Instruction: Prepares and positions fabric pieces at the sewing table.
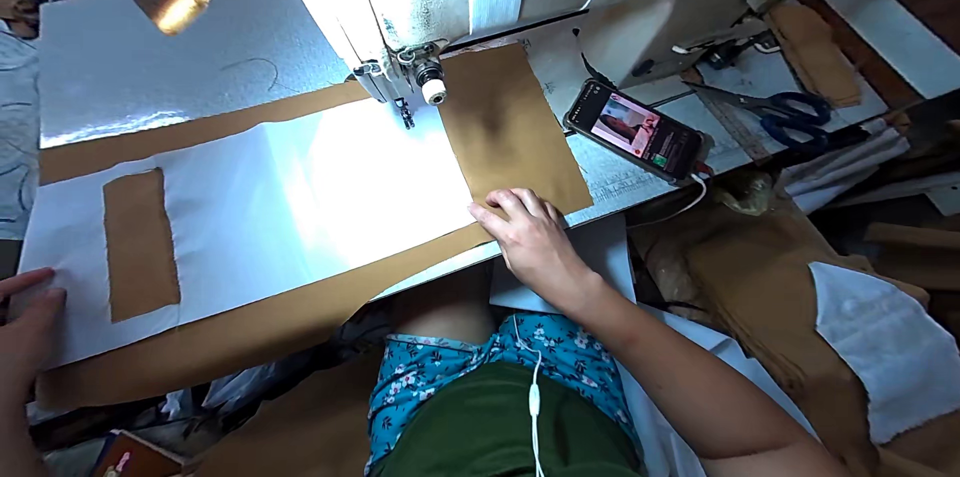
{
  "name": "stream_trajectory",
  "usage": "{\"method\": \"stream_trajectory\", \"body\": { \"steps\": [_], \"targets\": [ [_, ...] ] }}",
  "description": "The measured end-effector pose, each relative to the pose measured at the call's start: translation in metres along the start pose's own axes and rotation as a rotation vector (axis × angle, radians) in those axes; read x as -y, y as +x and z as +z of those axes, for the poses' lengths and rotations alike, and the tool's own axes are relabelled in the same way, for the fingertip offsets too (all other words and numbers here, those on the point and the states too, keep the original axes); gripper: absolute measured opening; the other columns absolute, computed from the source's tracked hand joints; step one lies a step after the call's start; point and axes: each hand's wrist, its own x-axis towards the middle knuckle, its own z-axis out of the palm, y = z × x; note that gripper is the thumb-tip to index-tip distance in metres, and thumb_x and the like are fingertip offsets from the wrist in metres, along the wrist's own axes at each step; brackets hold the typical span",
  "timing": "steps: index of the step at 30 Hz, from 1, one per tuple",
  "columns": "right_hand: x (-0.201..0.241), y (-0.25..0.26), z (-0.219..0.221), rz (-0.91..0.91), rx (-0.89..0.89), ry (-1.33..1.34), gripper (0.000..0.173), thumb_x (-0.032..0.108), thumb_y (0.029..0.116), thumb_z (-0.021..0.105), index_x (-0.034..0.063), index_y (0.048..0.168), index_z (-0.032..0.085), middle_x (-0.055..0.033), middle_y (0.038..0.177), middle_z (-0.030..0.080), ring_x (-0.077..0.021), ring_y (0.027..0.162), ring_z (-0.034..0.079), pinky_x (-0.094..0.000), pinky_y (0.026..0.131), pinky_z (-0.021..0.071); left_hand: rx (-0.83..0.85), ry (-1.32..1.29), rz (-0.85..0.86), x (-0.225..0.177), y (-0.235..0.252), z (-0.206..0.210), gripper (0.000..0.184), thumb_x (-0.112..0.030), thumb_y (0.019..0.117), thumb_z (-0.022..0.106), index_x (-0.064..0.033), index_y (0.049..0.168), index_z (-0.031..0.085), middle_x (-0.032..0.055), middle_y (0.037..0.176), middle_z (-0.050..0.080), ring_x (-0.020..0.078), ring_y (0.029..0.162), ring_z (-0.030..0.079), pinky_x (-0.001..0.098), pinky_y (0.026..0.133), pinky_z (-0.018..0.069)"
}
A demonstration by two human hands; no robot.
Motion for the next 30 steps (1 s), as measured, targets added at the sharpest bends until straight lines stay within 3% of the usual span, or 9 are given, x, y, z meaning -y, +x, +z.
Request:
{"method": "stream_trajectory", "body": {
  "steps": [5, 9, 12, 15, 17, 21, 24, 27, 30],
  "targets": [
    [0.0, 0.001, -0.001, -0.006, 0.009, -0.007, 0.044, -0.003, 0.0866, 0.068, 0.0174, 0.126, 0.074, -0.0145, 0.122, 0.069, -0.0381, 0.118, 0.063, -0.0544, 0.085, 0.0543, -0.042, -0.045, -0.066, 0.007, -0.001, 0.009, 0.037, -0.016, 0.1045, 0.056, 0.0028, 0.136, 0.061, 0.0332, 0.13, 0.061, 0.0461, 0.115, 0.061, 0.0606, 0.099, 0.0447],
    [-0.001, 0.002, -0.004, -0.029, 0.015, -0.038, 0.043, -0.001, 0.0862, 0.069, 0.0178, 0.125, 0.075, -0.0143, 0.122, 0.069, -0.0377, 0.117, 0.065, -0.054, 0.082, 0.0545, -0.085, -0.02, -0.111, -0.044, -0.024, 0.002, 0.037, -0.01, 0.1058, 0.051, 0.0067, 0.138, 0.057, 0.0368, 0.134, 0.056, 0.0494, 0.12, 0.056, 0.0603, 0.103, 0.0407],
    [-0.002, 0.005, -0.009, -0.055, 0.056, -0.06, 0.041, 0.001, 0.087, 0.07, 0.0179, 0.124, 0.076, -0.0145, 0.121, 0.07, -0.0372, 0.116, 0.065, -0.0582, 0.089, 0.0503, -0.161, 0.147, 0.075, -0.036, -0.03, 0.003, 0.037, -0.009, 0.1045, 0.05, 0.0092, 0.136, 0.056, 0.0399, 0.144, 0.045, 0.0573, 0.133, 0.045, 0.0662, 0.111, 0.0331],
    [-0.006, 0.011, -0.012, -0.097, 0.068, -0.045, 0.029, 0.011, 0.0925, 0.068, 0.016, 0.119, 0.077, -0.0153, 0.117, 0.07, -0.0378, 0.113, 0.065, -0.0604, 0.091, 0.0483, -0.162, 0.214, 0.288, -0.019, -0.043, 0.001, 0.035, -0.015, 0.1074, 0.046, 0.0115, 0.121, 0.065, 0.0401, 0.127, 0.056, 0.0578, 0.118, 0.055, 0.0677, 0.102, 0.0411],
    [-0.012, 0.013, -0.014, -0.137, 0.092, -0.029, 0.029, 0.028, 0.0963, 0.065, 0.0134, 0.117, 0.077, -0.0163, 0.118, 0.069, -0.0394, 0.117, 0.063, -0.0611, 0.093, 0.0474, -0.046, 0.188, 0.378, -0.008, -0.054, -0.002, 0.048, -0.03, 0.1083, 0.045, 0.0109, 0.115, 0.068, 0.0378, 0.117, 0.064, 0.0571, 0.111, 0.061, 0.069, 0.097, 0.045],
    [-0.021, 0.011, -0.016, -0.266, 0.093, -0.102, 0.063, 0.063, 0.0811, 0.071, 0.0114, 0.118, 0.076, -0.0154, 0.126, 0.069, -0.0407, 0.131, 0.057, -0.0655, 0.1, 0.0447, 0.1, 0.137, 0.496, 0.018, -0.078, -0.006, 0.089, -0.071, 0.0969, 0.04, 0.0075, 0.134, 0.061, 0.0365, 0.134, 0.057, 0.0573, 0.123, 0.055, 0.0686, 0.104, 0.0411],
    [-0.029, 0.003, -0.011, -0.378, 0.037, -0.153, 0.057, 0.05, 0.0804, 0.077, 0.0075, 0.119, 0.074, -0.0149, 0.126, 0.069, -0.04, 0.133, 0.057, -0.0678, 0.102, 0.043, 0.101, 0.341, 0.551, 0.017, -0.104, 0.0, 0.116, -0.088, 0.0824, 0.038, 0.0032, 0.154, 0.04, 0.0358, 0.149, 0.045, 0.0607, 0.132, 0.047, 0.0804, 0.103, 0.0307],
    [-0.033, -0.014, 0.005, -0.451, -0.134, -0.136, 0.023, 0.02, 0.0938, 0.063, 0.0068, 0.107, 0.077, -0.0117, 0.112, 0.074, -0.0332, 0.117, 0.067, -0.0546, 0.098, 0.0477, -0.006, 0.379, 0.563, 0.014, -0.123, 0.011, 0.075, -0.016, 0.0808, 0.067, 0.0072, 0.149, 0.043, 0.0371, 0.144, 0.049, 0.0625, 0.125, 0.051, 0.0815, 0.1, 0.0301],
    [-0.026, -0.03, 0.009, -0.407, -0.237, -0.05, 0.023, 0.007, 0.0969, 0.054, 0.011, 0.091, 0.076, -0.0076, 0.096, 0.076, -0.0286, 0.101, 0.069, -0.0446, 0.091, 0.0475, -0.111, 0.327, 0.62, 0.021, -0.131, 0.006, 0.044, 0.001, 0.0913, 0.048, 0.0007, 0.132, 0.063, 0.0299, 0.125, 0.065, 0.0542, 0.108, 0.064, 0.0741, 0.099, 0.0374]
  ]
}}
